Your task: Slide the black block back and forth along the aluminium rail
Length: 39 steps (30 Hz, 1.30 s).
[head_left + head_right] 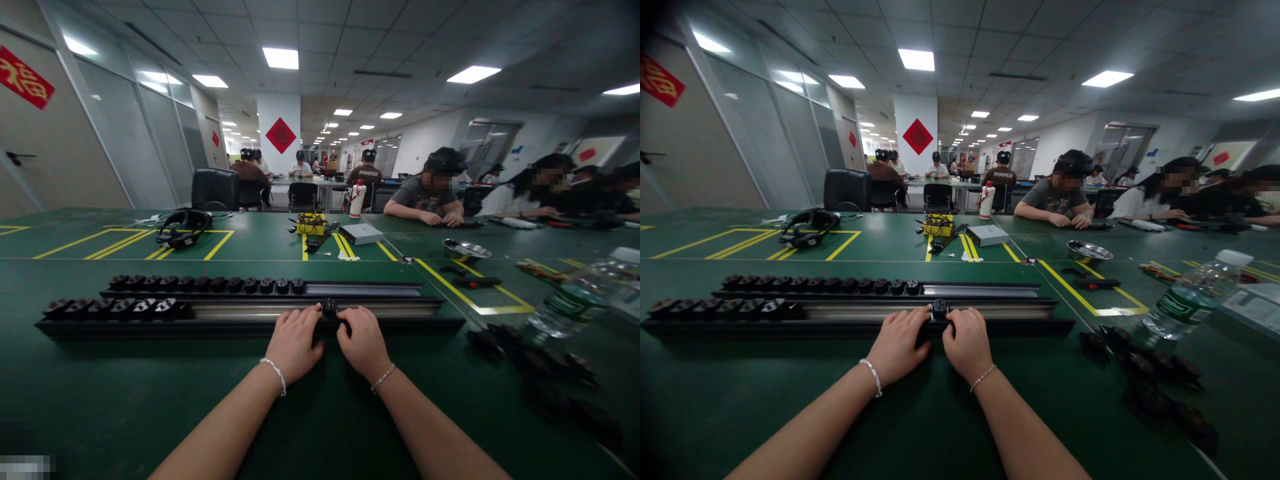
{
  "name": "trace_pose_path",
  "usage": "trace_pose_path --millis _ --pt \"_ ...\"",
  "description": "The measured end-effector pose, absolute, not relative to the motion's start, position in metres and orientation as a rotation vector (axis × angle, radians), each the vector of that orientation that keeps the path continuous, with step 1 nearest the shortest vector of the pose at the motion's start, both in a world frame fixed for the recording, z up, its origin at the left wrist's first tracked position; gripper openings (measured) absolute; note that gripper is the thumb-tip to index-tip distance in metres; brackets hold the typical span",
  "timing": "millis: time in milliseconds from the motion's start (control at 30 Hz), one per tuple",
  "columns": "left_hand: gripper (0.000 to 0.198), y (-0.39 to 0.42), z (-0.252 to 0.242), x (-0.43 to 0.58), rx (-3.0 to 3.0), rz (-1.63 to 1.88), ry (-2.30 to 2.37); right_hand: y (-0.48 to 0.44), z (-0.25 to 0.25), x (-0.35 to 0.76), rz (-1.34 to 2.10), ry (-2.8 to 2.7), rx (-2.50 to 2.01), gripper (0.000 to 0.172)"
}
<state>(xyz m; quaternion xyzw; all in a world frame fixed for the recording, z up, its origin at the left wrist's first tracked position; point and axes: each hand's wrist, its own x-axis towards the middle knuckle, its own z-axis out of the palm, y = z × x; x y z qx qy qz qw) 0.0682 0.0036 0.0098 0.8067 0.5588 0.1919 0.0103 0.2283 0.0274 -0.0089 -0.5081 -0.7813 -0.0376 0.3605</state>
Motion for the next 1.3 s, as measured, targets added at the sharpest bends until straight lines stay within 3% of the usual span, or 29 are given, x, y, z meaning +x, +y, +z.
trace_pose_path --millis 1300 --pt "0.049 0.0042 0.0060 0.0657 2.558 0.616 1.712 0.0261 -0.0079 0.2294 -0.121 -2.019 -1.322 0.016"
